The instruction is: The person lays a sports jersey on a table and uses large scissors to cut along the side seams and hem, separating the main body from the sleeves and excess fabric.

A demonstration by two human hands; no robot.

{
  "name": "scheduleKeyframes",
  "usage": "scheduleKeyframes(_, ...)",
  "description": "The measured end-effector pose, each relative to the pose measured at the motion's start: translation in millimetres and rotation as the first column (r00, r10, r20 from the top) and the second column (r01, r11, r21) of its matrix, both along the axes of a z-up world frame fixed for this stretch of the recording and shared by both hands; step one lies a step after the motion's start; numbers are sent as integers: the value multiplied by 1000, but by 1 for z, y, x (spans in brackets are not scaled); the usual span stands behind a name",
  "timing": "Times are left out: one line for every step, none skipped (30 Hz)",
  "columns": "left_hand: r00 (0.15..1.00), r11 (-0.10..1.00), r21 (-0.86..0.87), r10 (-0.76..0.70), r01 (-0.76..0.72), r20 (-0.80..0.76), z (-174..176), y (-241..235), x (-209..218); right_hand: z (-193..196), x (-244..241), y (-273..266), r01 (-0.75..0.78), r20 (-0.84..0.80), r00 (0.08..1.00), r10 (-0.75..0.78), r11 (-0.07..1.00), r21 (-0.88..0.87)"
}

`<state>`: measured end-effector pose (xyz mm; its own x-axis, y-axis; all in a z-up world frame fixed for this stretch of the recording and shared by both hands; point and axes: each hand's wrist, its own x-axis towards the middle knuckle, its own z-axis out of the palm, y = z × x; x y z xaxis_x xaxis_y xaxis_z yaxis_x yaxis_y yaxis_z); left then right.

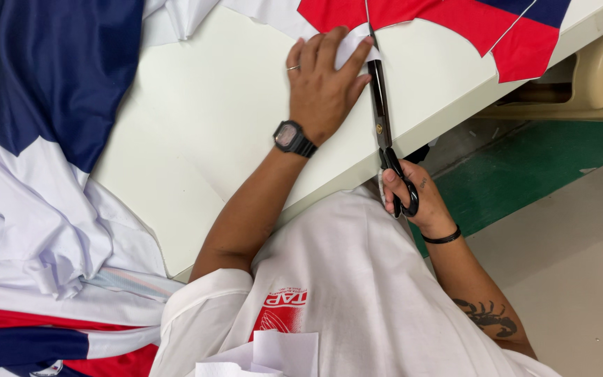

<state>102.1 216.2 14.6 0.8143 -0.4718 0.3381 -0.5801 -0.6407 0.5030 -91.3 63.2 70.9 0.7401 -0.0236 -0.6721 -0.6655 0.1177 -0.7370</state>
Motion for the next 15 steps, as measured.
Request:
scheduleKeyframes(1000, 1000, 2, 10, -10, 10, -2, -4, 0, -1, -1, 0, 2, -8, 1000, -2, 1000, 1)
scheduleKeyframes(1000, 1000, 4, 20, -20, 21, -4, -8, 1, -2, -2, 0, 5, 4, 1000, -5, 999, 35)
scheduleKeyframes(999, 1000, 3, 27, -27, 30, -6, -11, 1, -2, -3, -1, 11, 14, 1000, -12, 998, 66)
scheduleKeyframes(999, 999, 4, 42, -42, 34, -8, -13, 2, -2, -4, -2, 16, 24, 1000, -19, 995, 97)
scheduleKeyframes(998, 998, 2, 56, -56, 43, -9, -14, 6, -2, -4, -4, -2, 39, 999, -2, 995, 96)
scheduleKeyframes(996, 998, 0, 69, -69, 53, -9, -13, 8, -2, -3, -6, -20, 55, 998, 15, 995, 95)
scheduleKeyframes(997, 997, -20, 70, -69, 37, -9, -13, 9, -1, -4, -7, -31, 67, 997, 25, 995, 93)
scheduleKeyframes(997, 997, -40, 71, -70, 21, -8, -11, 9, -1, -5, -7, -22, 59, 998, 16, 995, 97)
scheduleKeyframes(997, 995, -59, 77, -77, 4, -5, -9, 8, -1, -5, -8, -19, 50, 999, 14, 995, 101)
scheduleKeyframes(998, 996, -64, 69, -69, -7, -2, -6, 7, -1, -5, -8, -15, 42, 999, 11, 994, 104)
scheduleKeyframes(998, 996, -67, 66, -67, -16, 1, -2, 6, 0, -4, -7, -14, 35, 999, 11, 995, 94)
scheduleKeyframes(998, 996, -69, 63, -65, -26, 5, 2, 6, 1, -4, -5, -13, 28, 1000, 10, 996, 84)
scheduleKeyframes(998, 995, -77, 58, -60, -35, 8, 6, 6, 1, -2, -4, -13, 23, 1000, 12, 997, 72)
scheduleKeyframes(998, 995, -85, 53, -56, -44, 11, 9, 6, 2, -1, -3, -21, 18, 1000, 20, 998, 52)
scheduleKeyframes(998, 994, -93, 45, -50, -54, 14, 11, 7, 4, -1, -2, -27, 11, 1000, 26, 999, 33)
